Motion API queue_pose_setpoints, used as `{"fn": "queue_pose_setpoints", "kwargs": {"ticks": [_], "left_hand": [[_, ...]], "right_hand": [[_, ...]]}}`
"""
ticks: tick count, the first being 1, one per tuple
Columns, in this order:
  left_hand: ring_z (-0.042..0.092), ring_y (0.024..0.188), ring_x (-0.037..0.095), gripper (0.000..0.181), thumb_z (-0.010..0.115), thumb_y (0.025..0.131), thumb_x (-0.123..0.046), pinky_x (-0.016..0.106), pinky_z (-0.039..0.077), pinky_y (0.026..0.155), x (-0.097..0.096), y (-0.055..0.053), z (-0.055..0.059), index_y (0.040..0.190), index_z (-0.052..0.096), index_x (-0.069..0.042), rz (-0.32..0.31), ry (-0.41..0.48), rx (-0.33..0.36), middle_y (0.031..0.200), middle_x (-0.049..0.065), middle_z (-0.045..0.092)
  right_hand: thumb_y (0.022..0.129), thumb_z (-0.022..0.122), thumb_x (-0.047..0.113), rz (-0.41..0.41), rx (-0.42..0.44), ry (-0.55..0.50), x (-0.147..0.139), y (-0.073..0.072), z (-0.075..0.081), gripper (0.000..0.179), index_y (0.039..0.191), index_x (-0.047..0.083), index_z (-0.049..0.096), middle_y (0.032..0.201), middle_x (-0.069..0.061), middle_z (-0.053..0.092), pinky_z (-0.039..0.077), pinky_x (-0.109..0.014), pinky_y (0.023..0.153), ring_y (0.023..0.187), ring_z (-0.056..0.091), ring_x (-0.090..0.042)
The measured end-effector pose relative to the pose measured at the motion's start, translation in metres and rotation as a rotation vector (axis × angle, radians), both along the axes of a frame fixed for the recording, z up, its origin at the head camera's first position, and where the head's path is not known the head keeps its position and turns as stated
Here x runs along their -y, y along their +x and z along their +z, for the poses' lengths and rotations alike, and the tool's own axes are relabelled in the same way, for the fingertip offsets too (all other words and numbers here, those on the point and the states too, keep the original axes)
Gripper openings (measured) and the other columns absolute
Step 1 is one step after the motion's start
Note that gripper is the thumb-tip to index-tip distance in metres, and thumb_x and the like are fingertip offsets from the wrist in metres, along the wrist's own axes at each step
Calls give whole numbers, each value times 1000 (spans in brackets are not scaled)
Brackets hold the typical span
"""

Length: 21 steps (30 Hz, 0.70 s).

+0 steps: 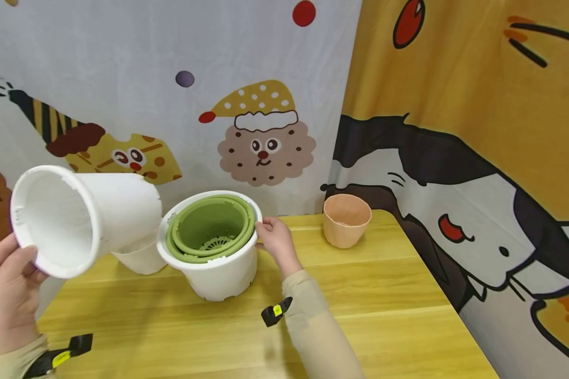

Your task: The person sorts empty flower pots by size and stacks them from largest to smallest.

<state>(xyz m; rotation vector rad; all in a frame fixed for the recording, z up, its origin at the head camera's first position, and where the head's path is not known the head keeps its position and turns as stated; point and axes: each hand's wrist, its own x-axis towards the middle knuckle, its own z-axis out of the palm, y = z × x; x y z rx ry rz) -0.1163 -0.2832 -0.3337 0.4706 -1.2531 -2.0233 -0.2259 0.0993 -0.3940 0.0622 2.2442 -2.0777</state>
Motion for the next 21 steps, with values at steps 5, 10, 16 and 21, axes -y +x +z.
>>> {"fn": "queue_pose_setpoints", "kwargs": {"ticks": [5,10,16,21], "left_hand": [[68,63,18,32,68,89,5,23,56,48,-7,-3,3,120,72,-3,-35,21,8,109,9,69],[69,68,19,34,72,88,2,26,58,54,-14,-7,10,121,72,-5,-98,0,28,114,8,67],[71,74,19,35,73,88,-3,28,58,57,-26,-13,17,123,71,-6,-160,-69,21,116,10,67],[71,76,18,34,74,88,-5,29,58,58,-37,-20,22,122,71,-6,-187,-117,17,114,11,66]], "right_hand": [[102,55,15,-2,1,1,1,0,0,39,133,-8,53,123,-24,62,57,-47,87,112,61,-34],[101,56,15,-4,3,-1,1,-1,0,39,134,-8,53,123,-24,62,55,-49,89,113,60,-35],[101,56,15,-3,2,1,1,-2,-1,39,134,-8,53,123,-23,62,56,-47,88,113,60,-34],[101,56,15,-3,0,3,1,-2,-1,40,134,-8,53,123,-23,62,59,-42,83,113,61,-33]]}}
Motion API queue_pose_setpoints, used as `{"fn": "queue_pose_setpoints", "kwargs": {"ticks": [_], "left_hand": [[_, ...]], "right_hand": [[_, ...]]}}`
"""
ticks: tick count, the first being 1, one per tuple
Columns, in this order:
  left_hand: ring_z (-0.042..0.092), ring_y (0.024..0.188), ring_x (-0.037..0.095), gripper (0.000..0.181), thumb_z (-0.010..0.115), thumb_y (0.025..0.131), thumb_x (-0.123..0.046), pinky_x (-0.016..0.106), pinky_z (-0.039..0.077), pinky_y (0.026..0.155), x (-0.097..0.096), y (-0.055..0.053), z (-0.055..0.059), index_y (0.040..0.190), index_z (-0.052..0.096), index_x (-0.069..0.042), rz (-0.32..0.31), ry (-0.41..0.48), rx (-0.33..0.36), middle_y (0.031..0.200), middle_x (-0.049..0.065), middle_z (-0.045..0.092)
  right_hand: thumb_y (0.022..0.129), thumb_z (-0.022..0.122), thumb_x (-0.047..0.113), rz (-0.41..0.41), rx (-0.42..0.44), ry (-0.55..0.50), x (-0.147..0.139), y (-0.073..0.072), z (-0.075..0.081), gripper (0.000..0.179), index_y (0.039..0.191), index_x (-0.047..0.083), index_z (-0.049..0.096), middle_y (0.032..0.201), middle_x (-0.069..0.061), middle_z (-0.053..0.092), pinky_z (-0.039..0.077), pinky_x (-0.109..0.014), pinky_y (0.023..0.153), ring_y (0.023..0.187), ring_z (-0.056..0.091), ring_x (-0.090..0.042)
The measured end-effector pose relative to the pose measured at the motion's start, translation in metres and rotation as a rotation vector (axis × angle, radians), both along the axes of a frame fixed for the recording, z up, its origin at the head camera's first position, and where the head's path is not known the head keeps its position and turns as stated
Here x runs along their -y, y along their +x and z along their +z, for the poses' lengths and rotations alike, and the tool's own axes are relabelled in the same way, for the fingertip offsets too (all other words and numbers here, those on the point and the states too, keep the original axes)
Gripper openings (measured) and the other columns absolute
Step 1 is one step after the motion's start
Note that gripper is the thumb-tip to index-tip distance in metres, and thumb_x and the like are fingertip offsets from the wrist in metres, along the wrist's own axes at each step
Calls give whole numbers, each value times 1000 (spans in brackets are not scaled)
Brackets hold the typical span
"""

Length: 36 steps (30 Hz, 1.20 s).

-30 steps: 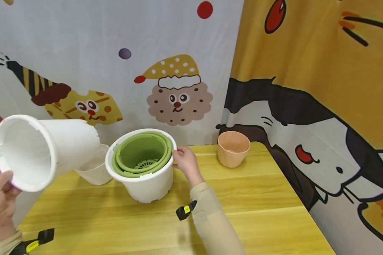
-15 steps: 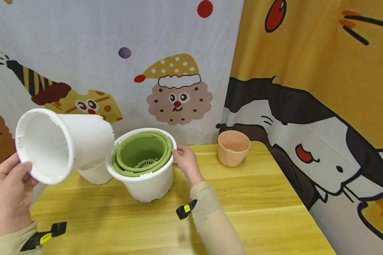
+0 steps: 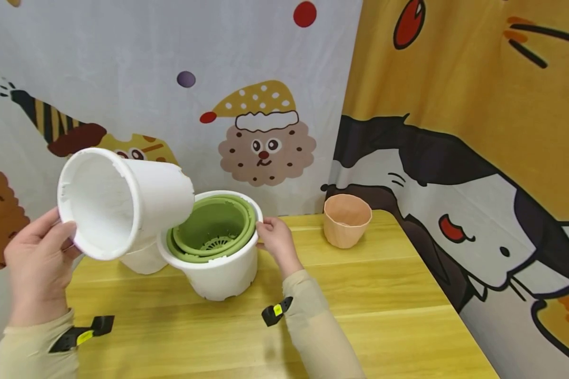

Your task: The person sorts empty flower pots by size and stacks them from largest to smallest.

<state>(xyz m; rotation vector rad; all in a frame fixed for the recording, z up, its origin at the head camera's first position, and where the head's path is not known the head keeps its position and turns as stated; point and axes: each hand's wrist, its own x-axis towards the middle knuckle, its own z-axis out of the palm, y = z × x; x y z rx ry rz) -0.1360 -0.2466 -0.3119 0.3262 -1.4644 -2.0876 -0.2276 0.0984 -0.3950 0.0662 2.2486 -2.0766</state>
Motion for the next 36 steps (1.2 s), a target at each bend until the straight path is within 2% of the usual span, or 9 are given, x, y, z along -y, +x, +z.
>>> {"fn": "queue_pose_setpoints", "kwargs": {"ticks": [8,12,21,32,36], "left_hand": [[67,80,17,33,71,91,-6,25,58,59,-14,-10,6,123,72,-9,-44,-86,34,114,9,66],[68,77,16,34,68,91,-1,26,58,58,-19,-16,7,124,70,-7,-76,-98,15,110,8,68],[69,71,12,36,66,90,1,24,58,54,-28,-25,10,126,68,-3,-119,-160,35,95,0,73],[68,70,9,40,64,93,-4,23,58,55,-34,-29,12,132,62,0,-176,-317,86,90,-6,73],[69,70,9,39,64,93,-4,24,58,56,-35,-31,13,132,62,1,-201,-338,83,89,-6,73]], "right_hand": [[102,56,15,0,4,-4,0,0,0,40,134,-7,52,123,-23,62,59,-39,81,113,61,-33],[102,56,15,-3,1,-3,-1,0,0,39,134,-7,53,122,-23,62,59,-40,81,112,61,-33],[101,56,14,-1,4,-5,-1,0,0,38,132,-7,54,121,-22,63,60,-39,80,111,61,-33],[101,56,14,-5,-3,-1,0,2,2,38,132,-8,54,119,-23,63,60,-39,80,110,61,-33],[101,55,14,-7,-3,4,0,2,1,38,132,-8,54,120,-22,63,60,-40,80,110,61,-33]]}}
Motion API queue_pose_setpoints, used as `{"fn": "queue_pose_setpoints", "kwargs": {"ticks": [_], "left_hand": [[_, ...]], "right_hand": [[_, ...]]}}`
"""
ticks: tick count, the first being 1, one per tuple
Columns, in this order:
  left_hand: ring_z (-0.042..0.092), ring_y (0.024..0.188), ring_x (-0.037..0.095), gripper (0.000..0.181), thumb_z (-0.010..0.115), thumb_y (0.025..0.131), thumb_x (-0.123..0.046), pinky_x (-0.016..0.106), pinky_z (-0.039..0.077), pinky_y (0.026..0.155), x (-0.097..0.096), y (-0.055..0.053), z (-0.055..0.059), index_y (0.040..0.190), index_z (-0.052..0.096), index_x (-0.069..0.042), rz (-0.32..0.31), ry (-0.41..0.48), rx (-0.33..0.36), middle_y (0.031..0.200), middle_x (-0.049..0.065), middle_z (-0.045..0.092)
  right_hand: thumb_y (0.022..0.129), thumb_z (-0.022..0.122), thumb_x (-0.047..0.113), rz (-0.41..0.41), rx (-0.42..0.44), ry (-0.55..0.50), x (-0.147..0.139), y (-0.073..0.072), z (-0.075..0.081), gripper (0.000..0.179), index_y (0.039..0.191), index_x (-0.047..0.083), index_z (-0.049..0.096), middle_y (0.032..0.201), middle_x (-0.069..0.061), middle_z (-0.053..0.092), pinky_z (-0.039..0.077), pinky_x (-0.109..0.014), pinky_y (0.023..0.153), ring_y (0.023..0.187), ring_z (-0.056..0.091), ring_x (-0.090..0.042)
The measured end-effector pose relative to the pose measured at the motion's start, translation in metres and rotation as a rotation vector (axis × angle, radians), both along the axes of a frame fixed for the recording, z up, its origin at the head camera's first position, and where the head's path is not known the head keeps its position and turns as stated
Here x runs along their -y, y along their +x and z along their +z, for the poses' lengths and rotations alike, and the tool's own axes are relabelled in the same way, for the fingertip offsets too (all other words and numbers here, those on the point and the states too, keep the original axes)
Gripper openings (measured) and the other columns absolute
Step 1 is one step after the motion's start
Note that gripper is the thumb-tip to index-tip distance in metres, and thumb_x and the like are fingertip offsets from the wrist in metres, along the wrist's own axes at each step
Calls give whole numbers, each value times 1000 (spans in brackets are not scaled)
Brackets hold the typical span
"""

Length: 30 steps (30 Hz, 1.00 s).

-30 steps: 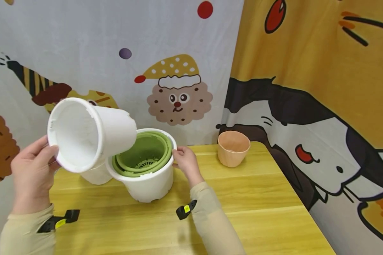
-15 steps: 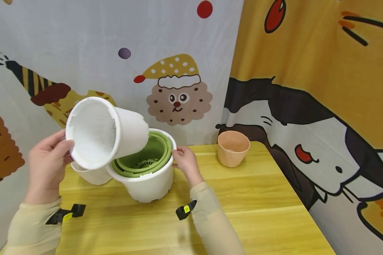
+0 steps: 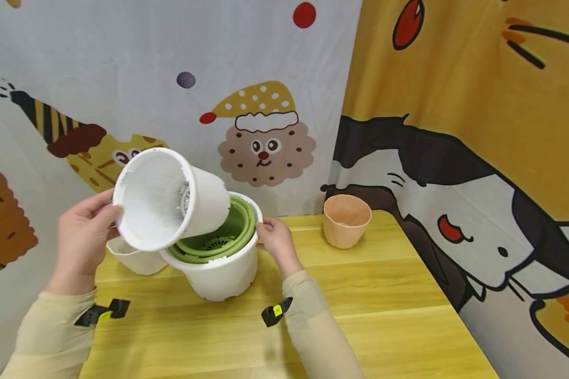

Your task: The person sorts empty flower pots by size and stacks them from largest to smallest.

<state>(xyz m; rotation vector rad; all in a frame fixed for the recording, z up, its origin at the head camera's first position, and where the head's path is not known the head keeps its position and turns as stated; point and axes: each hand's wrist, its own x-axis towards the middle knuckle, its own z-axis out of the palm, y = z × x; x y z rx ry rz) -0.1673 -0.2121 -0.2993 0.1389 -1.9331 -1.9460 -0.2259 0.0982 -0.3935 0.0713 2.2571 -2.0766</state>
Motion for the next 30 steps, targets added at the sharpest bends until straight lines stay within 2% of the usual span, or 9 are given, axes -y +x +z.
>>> {"fn": "queue_pose_setpoints", "kwargs": {"ticks": [3,10,12,20,24,30], "left_hand": [[69,70,9,39,63,93,-2,24,58,56,-1,-2,0,132,62,3,-6,-18,0,88,-7,73],[67,70,5,41,61,94,-4,22,58,58,-3,-6,1,134,59,5,-19,-135,12,85,-13,71],[67,70,5,41,61,94,-4,21,58,58,-3,-7,1,134,59,5,-26,-141,13,85,-13,72],[67,74,4,41,60,96,-10,23,59,62,-4,-10,3,135,59,1,-24,-281,38,87,-15,69],[66,74,5,40,59,97,-12,23,59,64,-5,-12,3,135,60,-1,-39,-357,40,91,-9,70],[65,72,5,41,58,97,-13,23,59,61,-8,-15,5,136,59,0,-62,-440,51,105,15,70]], "right_hand": [[101,56,14,-2,5,-3,0,0,0,38,132,-8,54,120,-22,63,60,-39,80,111,61,-33],[102,55,14,-2,-1,-2,0,0,-1,38,132,-9,54,120,-23,62,60,-40,79,111,61,-34],[102,55,14,-2,-3,3,0,0,-1,38,132,-9,54,121,-23,62,60,-40,79,111,61,-34],[101,56,15,-6,0,8,0,-1,-2,39,132,-8,54,121,-23,63,60,-39,80,111,61,-33],[101,56,15,-5,-4,11,0,-1,-2,39,132,-8,54,121,-23,63,60,-39,79,111,61,-34],[101,56,16,-4,0,8,0,-1,-2,39,133,-8,54,122,-23,62,60,-38,79,112,61,-33]]}}
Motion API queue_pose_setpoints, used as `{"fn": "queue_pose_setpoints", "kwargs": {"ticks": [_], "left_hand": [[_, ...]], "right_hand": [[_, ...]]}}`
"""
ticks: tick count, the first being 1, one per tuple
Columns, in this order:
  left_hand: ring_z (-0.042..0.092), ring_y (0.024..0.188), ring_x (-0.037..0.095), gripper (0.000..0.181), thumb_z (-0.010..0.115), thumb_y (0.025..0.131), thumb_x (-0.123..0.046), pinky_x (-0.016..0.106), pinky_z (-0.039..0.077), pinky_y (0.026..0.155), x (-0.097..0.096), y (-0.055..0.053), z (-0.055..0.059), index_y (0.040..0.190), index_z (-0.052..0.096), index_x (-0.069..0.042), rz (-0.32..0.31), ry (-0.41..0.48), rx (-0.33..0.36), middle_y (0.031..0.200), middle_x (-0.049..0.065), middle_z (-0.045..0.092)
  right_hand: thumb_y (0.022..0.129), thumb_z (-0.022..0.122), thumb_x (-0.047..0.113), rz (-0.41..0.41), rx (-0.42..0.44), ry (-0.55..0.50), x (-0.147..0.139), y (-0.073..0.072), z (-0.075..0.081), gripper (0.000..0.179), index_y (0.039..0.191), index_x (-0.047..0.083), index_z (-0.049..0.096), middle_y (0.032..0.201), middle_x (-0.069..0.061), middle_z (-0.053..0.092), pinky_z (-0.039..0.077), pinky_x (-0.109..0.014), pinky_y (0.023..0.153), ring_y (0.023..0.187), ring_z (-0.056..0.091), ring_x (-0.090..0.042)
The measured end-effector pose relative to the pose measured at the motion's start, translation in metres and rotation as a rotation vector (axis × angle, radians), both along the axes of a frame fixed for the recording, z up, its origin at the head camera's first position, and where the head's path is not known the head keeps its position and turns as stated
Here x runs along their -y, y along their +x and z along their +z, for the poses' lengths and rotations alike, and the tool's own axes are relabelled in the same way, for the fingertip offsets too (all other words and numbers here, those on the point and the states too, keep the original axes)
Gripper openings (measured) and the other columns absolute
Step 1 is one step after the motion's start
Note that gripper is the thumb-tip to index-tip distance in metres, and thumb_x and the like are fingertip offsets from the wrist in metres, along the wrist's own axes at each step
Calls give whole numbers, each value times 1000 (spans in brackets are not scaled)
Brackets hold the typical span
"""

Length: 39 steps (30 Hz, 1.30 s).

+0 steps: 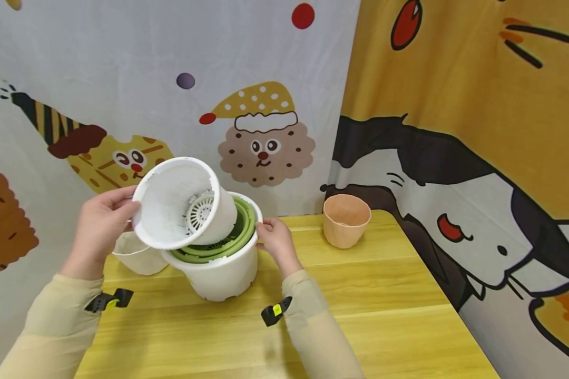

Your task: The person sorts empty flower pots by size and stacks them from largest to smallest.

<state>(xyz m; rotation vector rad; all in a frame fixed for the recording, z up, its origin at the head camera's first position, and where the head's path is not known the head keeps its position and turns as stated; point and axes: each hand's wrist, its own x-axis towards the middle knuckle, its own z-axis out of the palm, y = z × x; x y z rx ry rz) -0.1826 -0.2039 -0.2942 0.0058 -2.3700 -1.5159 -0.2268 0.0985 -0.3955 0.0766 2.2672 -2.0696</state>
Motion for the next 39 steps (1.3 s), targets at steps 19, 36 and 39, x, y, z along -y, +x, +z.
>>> {"fn": "queue_pose_setpoints", "kwargs": {"ticks": [19,36,39], "left_hand": [[62,69,7,40,56,95,-11,22,57,57,-9,-10,1,132,60,4,-58,-115,20,105,26,67],[63,76,21,43,54,93,-9,23,58,58,-17,-20,0,133,60,2,-76,-191,61,102,24,67],[64,79,24,43,54,92,-10,23,58,59,-18,-21,-1,134,60,3,-73,-196,69,102,23,67]], "right_hand": [[101,56,16,-3,6,-3,0,-1,0,41,135,-7,52,124,-23,60,55,-48,89,114,59,-34],[101,56,16,1,-2,2,1,-2,-2,40,134,-7,53,123,-22,61,59,-39,81,113,60,-33],[101,56,16,-2,-3,4,0,-1,-3,39,133,-7,54,123,-22,61,60,-39,81,113,60,-33]]}}
